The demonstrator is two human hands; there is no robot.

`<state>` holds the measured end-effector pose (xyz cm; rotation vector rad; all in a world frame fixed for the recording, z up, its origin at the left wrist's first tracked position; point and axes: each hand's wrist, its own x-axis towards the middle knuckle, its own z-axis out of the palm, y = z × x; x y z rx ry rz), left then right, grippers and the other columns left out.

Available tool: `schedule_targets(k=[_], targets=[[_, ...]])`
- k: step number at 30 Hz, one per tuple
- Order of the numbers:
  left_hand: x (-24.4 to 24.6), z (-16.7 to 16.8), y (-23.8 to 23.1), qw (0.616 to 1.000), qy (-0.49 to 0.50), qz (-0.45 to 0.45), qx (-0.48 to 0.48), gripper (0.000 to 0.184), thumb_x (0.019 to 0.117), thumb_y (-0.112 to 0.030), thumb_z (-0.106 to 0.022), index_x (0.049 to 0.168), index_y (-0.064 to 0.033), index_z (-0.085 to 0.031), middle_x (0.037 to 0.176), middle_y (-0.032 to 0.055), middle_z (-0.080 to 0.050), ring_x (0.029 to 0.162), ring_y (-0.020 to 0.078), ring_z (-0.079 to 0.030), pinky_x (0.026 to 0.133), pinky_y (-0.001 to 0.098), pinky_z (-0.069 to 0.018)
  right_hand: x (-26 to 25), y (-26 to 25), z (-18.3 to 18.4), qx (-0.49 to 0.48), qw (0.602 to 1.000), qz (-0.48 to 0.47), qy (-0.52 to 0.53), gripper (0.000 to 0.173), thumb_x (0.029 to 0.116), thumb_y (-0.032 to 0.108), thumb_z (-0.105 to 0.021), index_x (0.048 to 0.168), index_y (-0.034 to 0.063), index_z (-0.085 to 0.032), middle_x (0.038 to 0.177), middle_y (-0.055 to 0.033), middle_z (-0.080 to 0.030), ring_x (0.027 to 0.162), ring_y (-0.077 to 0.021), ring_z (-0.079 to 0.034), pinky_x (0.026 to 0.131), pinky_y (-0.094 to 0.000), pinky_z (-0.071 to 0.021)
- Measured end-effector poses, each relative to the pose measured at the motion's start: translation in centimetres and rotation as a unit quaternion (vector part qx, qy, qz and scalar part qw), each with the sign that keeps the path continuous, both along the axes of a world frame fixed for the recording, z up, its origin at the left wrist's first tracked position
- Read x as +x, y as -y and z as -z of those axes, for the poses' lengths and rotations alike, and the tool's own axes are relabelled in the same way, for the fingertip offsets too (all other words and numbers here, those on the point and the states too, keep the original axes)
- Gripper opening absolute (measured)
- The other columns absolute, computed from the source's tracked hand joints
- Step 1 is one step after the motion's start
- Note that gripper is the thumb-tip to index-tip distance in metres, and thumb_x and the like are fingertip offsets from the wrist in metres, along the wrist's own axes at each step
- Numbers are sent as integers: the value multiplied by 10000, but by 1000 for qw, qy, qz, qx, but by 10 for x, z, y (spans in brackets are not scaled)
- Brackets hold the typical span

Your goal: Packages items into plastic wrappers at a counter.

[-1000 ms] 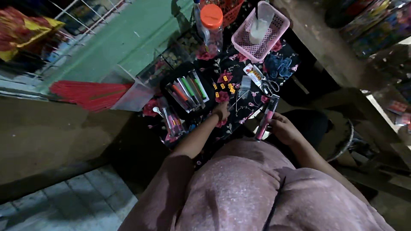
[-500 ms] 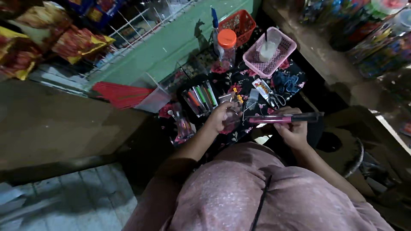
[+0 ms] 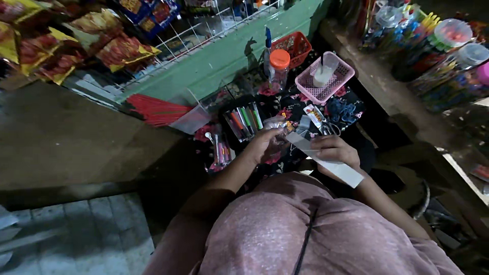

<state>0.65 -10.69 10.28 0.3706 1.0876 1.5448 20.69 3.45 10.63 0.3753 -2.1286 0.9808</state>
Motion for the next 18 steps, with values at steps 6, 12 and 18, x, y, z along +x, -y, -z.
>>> schedule_targets(k=[6,12,18], targets=[[2,-3,4,999,-48,14,-12,401,1078,-157,-416,1478,-137,-405,1092,13,-640,841,70,-657,722,234,-579,2,6,-8,66,998,-18,14,138,1039,147,-534,1076,57,-632,1158,-137,-651,1237,-253,-597,1091,-402,-477],[-2,2,4,999,-42,23,-13,393,1083,-189,-435,1468,-110,-441,1078,35,-648,890,108,-661,763,279,-581,5,6,-15,45,998,-42,27,123,1057,132,-519,1110,60,-604,1204,-132,-645,1264,-251,-593,1098,-401,-488],[-5,-6,10,999,-14,48,4,367,1080,-149,-415,1442,-102,-455,1117,33,-646,952,140,-669,839,339,-592,10,2,-18,16,998,-25,47,148,1002,151,-617,1119,61,-601,1225,-109,-630,1287,-231,-574,1119,-407,-475]])
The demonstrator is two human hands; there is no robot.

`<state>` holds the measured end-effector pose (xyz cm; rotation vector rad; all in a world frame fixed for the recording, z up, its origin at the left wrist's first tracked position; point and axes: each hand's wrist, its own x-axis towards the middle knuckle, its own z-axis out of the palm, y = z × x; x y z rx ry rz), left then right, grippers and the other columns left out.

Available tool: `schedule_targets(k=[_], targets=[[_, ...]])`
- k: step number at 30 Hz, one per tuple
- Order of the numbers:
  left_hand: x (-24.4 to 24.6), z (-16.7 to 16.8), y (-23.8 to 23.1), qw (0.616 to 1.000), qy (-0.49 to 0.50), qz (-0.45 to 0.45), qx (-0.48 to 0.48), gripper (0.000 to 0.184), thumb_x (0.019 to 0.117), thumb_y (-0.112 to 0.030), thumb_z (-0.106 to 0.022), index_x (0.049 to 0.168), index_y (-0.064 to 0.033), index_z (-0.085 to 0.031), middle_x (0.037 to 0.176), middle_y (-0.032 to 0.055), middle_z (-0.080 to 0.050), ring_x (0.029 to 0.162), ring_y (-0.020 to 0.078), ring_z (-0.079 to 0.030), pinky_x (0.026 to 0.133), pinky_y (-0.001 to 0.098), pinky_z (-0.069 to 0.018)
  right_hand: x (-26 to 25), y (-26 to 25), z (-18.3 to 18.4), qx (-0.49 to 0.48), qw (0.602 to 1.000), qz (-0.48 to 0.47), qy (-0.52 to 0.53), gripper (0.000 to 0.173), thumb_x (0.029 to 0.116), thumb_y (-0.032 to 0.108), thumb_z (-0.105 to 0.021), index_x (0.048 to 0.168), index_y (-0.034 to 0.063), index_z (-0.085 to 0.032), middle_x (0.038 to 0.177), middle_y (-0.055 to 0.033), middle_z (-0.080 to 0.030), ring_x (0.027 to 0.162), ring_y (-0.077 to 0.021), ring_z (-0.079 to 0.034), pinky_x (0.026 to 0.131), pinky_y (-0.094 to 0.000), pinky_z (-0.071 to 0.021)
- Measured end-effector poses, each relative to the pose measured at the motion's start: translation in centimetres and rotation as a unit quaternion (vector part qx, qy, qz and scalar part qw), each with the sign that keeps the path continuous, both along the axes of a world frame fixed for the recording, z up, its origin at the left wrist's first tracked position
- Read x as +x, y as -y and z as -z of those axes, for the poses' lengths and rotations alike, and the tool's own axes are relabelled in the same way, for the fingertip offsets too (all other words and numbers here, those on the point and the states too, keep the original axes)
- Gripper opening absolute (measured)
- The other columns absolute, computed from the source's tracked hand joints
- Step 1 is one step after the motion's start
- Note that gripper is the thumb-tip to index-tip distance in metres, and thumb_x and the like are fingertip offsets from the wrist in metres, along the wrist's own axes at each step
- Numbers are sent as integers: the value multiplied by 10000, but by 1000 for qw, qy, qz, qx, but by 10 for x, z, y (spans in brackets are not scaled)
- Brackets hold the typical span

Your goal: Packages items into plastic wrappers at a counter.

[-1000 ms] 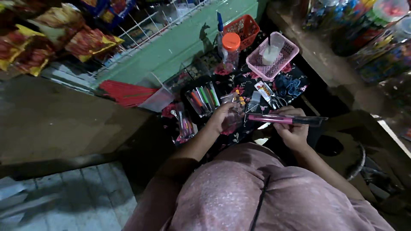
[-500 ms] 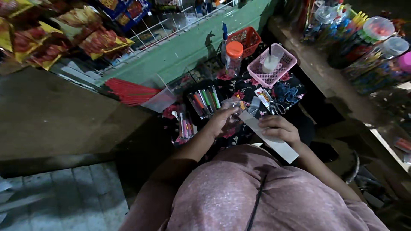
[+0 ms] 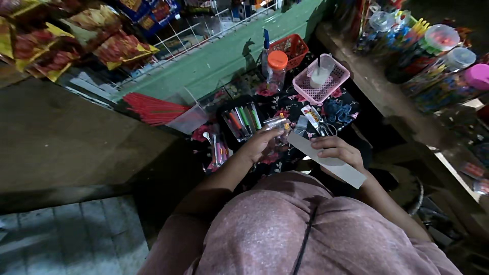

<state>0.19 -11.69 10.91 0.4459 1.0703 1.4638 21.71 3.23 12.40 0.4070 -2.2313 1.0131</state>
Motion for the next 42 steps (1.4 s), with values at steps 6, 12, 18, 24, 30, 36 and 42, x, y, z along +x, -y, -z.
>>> schedule_targets(k=[6,12,18,24,30,36,42], targets=[[-5,0,5,999,-6,43,30,377,1060,-118,-402,1432,-122,-461,1078,9,-665,903,125,-682,804,318,-602,-2,-1,2,15,1000,4,-4,139,1050,147,-535,1133,59,-603,1226,-128,-636,1277,-243,-584,1110,-400,-479],[-1,-2,6,998,-31,47,21,403,1059,-111,-472,1461,-120,-445,1176,26,-638,938,128,-674,819,326,-601,-6,4,7,-10,1000,8,-3,160,952,47,-646,1107,35,-609,1210,-135,-643,1265,-251,-593,1104,-418,-492],[2,-2,8,999,-1,36,6,378,1063,-119,-472,1440,-85,-469,1097,33,-691,922,122,-706,799,295,-614,-11,2,19,-9,1000,-4,-21,120,1003,102,-600,1116,62,-597,1228,-130,-622,1259,-238,-586,1094,-399,-486],[1,7,8,998,5,66,3,407,1042,-129,-499,1449,-115,-484,1201,45,-654,978,152,-682,823,331,-601,-14,-4,7,39,996,-21,72,141,1021,180,-549,1074,78,-630,1396,-169,-577,1413,-314,-460,1180,-478,-382],[13,1,10,998,20,50,-41,313,1023,-89,-503,1324,-151,-558,1058,10,-691,839,118,-687,723,295,-601,-25,-18,-3,78,980,-95,159,205,977,197,-612,1129,60,-628,1504,-198,-515,1478,-382,-379,1218,-556,-299],[5,13,13,996,-45,69,-38,384,1081,-265,-445,1446,-146,-468,1113,36,-691,902,145,-693,801,343,-603,-29,-9,-17,50,972,-50,223,250,950,69,-657,1176,-33,-687,1334,-180,-655,1266,-287,-625,1090,-426,-494],[-21,31,14,892,-443,-7,88,783,944,-392,-677,1534,24,-376,1604,211,-342,1448,274,-395,1122,427,-424,-35,-10,-9,-134,967,56,209,260,957,126,-646,1163,-30,-675,1088,-41,-716,961,-2,-663,882,-190,-559]])
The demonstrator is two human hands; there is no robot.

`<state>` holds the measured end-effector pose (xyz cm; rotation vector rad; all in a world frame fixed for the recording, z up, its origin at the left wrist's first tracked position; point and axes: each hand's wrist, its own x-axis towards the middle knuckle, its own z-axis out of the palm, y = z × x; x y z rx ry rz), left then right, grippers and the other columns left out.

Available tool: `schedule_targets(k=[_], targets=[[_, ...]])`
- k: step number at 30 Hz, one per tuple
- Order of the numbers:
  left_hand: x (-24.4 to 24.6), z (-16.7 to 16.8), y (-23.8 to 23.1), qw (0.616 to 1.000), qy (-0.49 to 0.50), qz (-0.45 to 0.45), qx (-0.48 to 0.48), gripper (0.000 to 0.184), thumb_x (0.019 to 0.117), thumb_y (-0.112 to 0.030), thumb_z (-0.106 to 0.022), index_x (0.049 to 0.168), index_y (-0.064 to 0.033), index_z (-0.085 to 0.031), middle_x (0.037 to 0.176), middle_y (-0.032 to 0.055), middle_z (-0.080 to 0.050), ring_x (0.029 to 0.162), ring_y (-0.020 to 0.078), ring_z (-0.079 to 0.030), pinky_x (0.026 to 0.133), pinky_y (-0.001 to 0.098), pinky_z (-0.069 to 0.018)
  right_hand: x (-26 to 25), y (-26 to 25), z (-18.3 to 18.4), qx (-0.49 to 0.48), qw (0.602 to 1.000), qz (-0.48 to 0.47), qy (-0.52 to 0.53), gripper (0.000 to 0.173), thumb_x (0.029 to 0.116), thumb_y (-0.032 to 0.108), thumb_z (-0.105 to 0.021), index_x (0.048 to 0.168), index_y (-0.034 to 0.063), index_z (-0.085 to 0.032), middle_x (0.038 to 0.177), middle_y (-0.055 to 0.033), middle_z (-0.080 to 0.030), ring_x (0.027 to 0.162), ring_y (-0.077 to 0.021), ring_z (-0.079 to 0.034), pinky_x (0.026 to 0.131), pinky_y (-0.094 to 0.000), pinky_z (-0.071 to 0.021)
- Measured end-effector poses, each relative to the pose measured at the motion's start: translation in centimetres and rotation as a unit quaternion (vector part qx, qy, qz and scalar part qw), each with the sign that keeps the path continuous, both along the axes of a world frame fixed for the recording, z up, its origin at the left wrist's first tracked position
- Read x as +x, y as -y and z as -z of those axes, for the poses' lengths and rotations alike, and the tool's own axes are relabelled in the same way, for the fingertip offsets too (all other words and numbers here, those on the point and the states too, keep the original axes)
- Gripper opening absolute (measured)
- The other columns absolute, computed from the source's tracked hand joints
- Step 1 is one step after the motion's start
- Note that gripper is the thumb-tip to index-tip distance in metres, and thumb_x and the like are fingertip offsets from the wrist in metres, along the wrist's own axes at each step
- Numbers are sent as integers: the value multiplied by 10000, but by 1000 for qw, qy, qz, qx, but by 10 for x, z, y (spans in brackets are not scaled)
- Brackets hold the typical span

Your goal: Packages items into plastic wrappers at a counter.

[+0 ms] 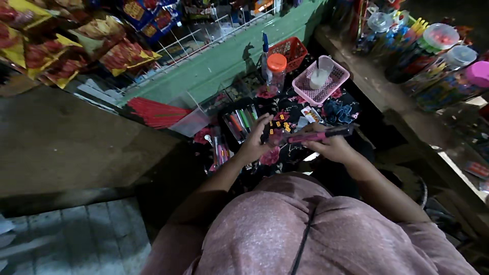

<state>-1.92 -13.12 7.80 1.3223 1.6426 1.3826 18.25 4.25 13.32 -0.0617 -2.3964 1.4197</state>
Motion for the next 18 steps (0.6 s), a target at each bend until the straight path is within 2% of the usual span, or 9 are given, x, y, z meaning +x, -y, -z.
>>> schedule_targets(k=[2,4,6,7,8,10,13,16,18], targets=[[-2,-3,-3,995,-88,24,49,681,882,-390,-744,1389,30,-572,1551,217,-439,1483,335,-361,1174,471,-375,-1,2,-5,-74,997,18,19,200,952,79,-639,1127,-16,-643,1004,23,-703,886,30,-660,817,-171,-575],[2,-8,-5,993,-93,56,44,581,866,-338,-768,1307,15,-635,1468,180,-549,1455,296,-415,1164,444,-384,-5,3,-7,-141,990,17,23,179,965,48,-625,1132,-16,-621,986,14,-733,890,-40,-716,843,-246,-619],[7,-8,-10,995,-59,65,42,477,869,-236,-775,1262,9,-664,1329,149,-648,1305,192,-564,1069,364,-472,-9,4,-8,-183,983,18,28,165,985,47,-600,1138,-12,-608,982,-6,-746,885,-96,-741,848,-294,-635],[11,-10,-12,997,-37,61,40,407,874,-162,-769,1224,21,-670,1207,120,-694,1151,124,-634,1000,308,-516,-10,4,-8,-194,980,21,27,152,987,51,-598,1122,-15,-621,971,-18,-750,875,-113,-744,840,-308,-638],[14,-12,-15,998,-23,55,37,347,880,-108,-752,1185,33,-670,1105,94,-709,1022,68,-660,930,255,-542,-11,4,-8,-194,980,30,33,135,989,56,-595,1101,-7,-636,956,-11,-755,862,-105,-744,832,-302,-637],[18,-15,-18,998,-9,44,32,291,879,-57,-741,1142,44,-671,1017,71,-713,919,33,-667,869,216,-555,-12,3,-12,-181,981,48,48,124,994,60,-590,1082,-8,-647,930,-8,-754,838,-90,-741,815,-281,-635],[23,-17,-19,999,-7,25,41,287,870,-59,-748,1126,48,-674,992,66,-718,891,26,-673,852,208,-560,-13,3,-18,-158,983,69,69,91,999,60,-589,1040,15,-656,880,23,-750,796,-39,-726,764,-223,-616],[27,-21,-19,997,2,20,74,386,862,-26,-741,1210,74,-610,1046,103,-712,933,71,-688,877,245,-570,-15,4,-25,-128,984,89,83,74,987,69,-610,1019,23,-657,840,55,-719,742,16,-682,703,-170,-579],[28,-19,-20,991,-26,28,125,425,869,-20,-736,1242,100,-572,1078,132,-703,966,94,-692,905,267,-571,-17,2,-30,-122,984,90,90,74,978,62,-619,1019,11,-652,836,48,-708,733,16,-680,713,-173,-591]])
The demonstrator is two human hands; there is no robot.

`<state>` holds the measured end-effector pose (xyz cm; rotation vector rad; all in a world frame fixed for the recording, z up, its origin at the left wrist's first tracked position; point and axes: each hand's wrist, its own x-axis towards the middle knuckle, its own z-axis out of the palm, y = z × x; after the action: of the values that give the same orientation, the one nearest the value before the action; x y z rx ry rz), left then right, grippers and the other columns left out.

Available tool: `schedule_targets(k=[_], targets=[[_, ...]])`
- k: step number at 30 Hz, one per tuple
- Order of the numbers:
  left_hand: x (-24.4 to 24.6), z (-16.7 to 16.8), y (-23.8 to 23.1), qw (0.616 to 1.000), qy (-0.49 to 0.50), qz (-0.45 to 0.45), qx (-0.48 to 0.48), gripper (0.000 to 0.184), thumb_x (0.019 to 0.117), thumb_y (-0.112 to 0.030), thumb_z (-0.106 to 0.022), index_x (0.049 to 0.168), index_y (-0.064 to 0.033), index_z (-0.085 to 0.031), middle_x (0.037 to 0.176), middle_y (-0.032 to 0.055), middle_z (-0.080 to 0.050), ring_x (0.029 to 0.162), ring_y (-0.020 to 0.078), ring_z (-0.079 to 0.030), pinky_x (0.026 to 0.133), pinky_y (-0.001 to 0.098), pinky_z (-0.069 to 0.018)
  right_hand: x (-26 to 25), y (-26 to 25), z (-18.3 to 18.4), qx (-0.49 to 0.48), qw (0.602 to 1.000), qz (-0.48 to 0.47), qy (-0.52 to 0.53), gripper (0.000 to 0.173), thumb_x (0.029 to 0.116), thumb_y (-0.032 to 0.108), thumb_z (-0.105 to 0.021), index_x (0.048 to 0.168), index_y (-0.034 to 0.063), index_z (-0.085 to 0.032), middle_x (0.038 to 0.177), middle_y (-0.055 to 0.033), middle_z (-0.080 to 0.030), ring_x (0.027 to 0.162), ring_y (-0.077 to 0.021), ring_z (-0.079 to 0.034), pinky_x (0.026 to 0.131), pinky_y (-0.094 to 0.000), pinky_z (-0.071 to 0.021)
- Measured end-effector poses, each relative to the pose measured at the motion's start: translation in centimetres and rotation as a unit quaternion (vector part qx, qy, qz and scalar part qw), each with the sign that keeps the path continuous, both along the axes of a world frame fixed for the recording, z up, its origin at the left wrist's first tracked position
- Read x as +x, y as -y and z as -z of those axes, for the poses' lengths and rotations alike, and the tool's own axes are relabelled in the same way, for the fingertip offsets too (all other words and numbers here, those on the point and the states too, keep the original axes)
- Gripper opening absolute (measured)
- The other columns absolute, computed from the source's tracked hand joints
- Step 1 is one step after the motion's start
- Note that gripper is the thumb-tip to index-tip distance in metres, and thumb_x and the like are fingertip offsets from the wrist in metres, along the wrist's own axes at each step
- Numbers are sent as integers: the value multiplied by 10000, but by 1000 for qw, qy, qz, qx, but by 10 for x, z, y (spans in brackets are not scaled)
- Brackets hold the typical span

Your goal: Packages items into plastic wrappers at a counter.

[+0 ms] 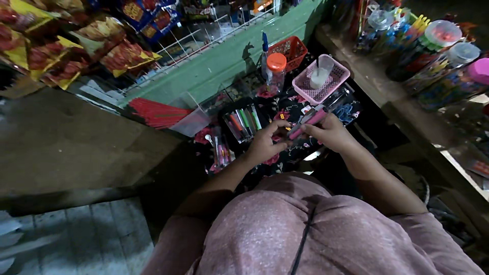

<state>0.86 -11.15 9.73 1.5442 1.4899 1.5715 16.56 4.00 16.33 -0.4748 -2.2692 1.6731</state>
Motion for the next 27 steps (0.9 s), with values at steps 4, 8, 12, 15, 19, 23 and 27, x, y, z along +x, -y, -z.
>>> schedule_targets(k=[4,8,12,15,19,23,27], targets=[[-4,-10,0,993,-115,15,21,262,891,-51,-720,1116,66,-653,1035,137,-708,976,126,-683,920,297,-559,-2,-7,-3,27,999,-34,18,101,972,106,-634,1001,21,-680,835,43,-711,737,12,-673,720,-189,-585],[-8,-28,2,986,-159,22,-38,210,878,-84,-742,1054,17,-688,982,108,-730,933,133,-704,887,324,-572,-5,-13,-8,65,994,-74,46,160,954,196,-654,979,42,-688,811,44,-684,709,8,-639,701,-213,-561],[-12,-33,1,982,-177,25,-54,173,879,-86,-750,1007,20,-706,949,106,-739,902,128,-710,871,314,-573,-8,-16,-10,101,990,-95,37,172,952,235,-657,961,68,-693,768,68,-670,669,27,-613,673,-209,-542],[-13,-34,2,979,-195,24,-52,126,910,-97,-731,983,6,-720,929,101,-735,882,132,-703,856,312,-566,-10,-14,-16,114,988,-98,43,173,937,222,-677,966,52,-695,778,40,-674,683,0,-620,690,-243,-547],[-12,-29,0,975,-216,13,-41,107,926,-117,-720,953,-17,-744,952,110,-739,924,194,-702,880,384,-557,-13,-13,-20,132,984,-105,59,209,945,238,-688,1002,37,-687,808,-6,-677,712,-50,-637,713,-291,-553],[-10,-28,-3,968,-248,-5,-25,114,929,-122,-706,958,-16,-737,1117,172,-687,1052,256,-672,919,405,-553,-15,-14,-19,185,976,-97,65,286,940,304,-701,1051,40,-687,853,-35,-690,775,-100,-660,753,-354,-552],[-9,-25,-8,963,-267,-40,11,145,926,-150,-712,981,-23,-751,1138,201,-637,1061,286,-632,944,404,-529,-13,-12,-23,217,971,-85,46,403,959,361,-680,1154,9,-666,966,-102,-702,898,-188,-678,841,-445,-547]])
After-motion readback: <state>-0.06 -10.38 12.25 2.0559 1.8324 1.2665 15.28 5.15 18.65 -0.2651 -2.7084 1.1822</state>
